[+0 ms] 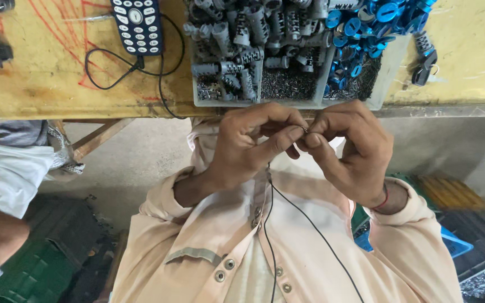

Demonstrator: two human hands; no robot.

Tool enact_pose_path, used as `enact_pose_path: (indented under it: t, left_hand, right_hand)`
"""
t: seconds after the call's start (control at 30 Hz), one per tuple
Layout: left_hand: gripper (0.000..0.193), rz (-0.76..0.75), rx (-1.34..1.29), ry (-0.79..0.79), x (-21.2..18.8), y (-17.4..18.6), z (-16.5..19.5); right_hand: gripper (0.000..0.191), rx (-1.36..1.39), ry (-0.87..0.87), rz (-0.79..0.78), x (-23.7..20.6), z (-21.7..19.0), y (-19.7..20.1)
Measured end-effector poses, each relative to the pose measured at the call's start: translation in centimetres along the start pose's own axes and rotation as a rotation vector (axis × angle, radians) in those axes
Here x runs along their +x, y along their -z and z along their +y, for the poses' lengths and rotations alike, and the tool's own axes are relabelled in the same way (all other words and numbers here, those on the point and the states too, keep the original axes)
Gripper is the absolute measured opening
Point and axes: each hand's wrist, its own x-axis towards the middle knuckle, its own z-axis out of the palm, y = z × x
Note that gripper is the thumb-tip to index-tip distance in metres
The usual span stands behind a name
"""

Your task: The person sits at a workbench assembling small lock cylinder components. They pick grey and blue parts from a tray, fit them together by hand, place finished assemblies back into the tray, and occasionally press buttons on a mobile phone on the bench.

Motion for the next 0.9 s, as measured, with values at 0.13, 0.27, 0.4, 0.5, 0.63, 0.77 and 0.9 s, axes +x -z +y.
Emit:
enact_pose_path:
  t: [0.13,0.27,0.4,0.5,0.63,0.77,0.9]
  left_hand:
    - [0.019,0.033,-0.014,-0.043,-0.4,-0.2,-0.1]
    - [0.018,0.042,-0.014,-0.048,-0.4,-0.2,-0.2]
    - [0.017,0.031,0.037,-0.076,-0.4,-0.1,-0.1]
    - [0.016,0.041,0.175,-0.177,-0.3,-0.1,0.0]
    - [0.015,-0.024,0.099,-0.107,0.0,0.3,0.0]
    - [0.015,-0.078,-0.075,0.032,0.3,0.7,-0.2]
    - [0.015,-0.031,-0.137,0.105,0.0,0.4,-0.3]
  right_hand:
    - [0.012,-0.05,0.058,0.034,0.8,-0.6,-0.8]
    - [0.012,-0.117,0.061,0.0,0.7,-0.7,-0.6]
    - [0.012,-0.042,0.035,0.001,0.0,-0.2,-0.5]
    - [0.014,-0.089,0.143,0.075,-0.1,0.6,-1.4]
    - [0.015,-0.21,0.451,0.176,1.1,2.0,-2.1]
    - [0.022,-0.203,0.766,0.095,2.4,2.7,-0.9]
    - [0.025,-0.266,0.795,-0.005,2.8,2.1,-0.2]
